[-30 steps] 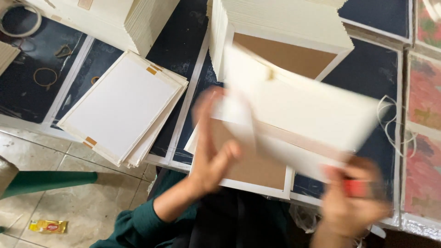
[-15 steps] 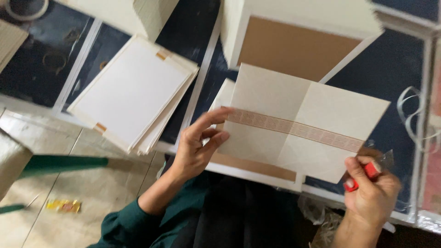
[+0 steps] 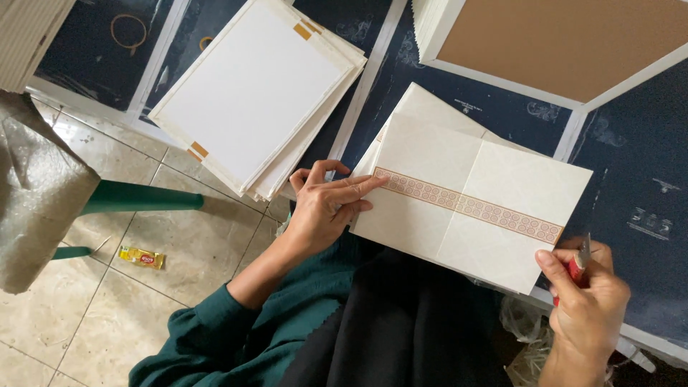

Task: Sorting and inspecting printed invitation cards at a high speed on a production table.

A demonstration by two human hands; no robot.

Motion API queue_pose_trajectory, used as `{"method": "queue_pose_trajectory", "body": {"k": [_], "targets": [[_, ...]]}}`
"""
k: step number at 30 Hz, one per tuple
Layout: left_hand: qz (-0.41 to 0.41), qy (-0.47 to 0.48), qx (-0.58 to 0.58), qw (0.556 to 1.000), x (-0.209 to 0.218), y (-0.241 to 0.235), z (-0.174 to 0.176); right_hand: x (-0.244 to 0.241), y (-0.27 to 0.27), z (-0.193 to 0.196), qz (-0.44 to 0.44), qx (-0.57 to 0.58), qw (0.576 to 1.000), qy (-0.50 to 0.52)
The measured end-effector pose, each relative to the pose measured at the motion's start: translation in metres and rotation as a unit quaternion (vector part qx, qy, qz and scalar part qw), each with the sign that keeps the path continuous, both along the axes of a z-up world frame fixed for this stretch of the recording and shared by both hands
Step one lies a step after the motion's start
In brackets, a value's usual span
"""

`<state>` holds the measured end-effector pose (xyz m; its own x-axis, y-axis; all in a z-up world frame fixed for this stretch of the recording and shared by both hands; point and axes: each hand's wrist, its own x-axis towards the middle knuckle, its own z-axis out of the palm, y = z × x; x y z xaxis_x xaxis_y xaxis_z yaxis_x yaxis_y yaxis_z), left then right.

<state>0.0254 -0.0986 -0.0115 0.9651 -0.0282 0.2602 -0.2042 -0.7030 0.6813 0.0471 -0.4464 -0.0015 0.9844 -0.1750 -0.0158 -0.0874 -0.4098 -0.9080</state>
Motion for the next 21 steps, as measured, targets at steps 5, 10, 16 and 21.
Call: {"method": "queue_pose_trajectory", "body": {"k": [5, 10, 16, 21], "targets": [[0.013, -0.01, 0.008, 1.0, 0.001, -0.001, -0.001, 0.002, 0.001, -0.002, 0.005, -0.007, 1.0, 0.016], [0.031, -0.032, 0.038, 0.998, 0.001, -0.002, -0.005, 0.002, -0.004, -0.012, 0.014, -0.011, 1.0, 0.009], [0.001, 0.003, 0.007, 1.0, 0.003, -0.002, 0.002, 0.003, -0.008, -0.006, 0.045, -0.134, 0.99, 0.0], [-0.023, 0.025, 0.003, 0.999, 0.004, -0.001, 0.0, 0.008, -0.007, -0.001, 0.058, -0.147, 0.987, -0.01]]}}
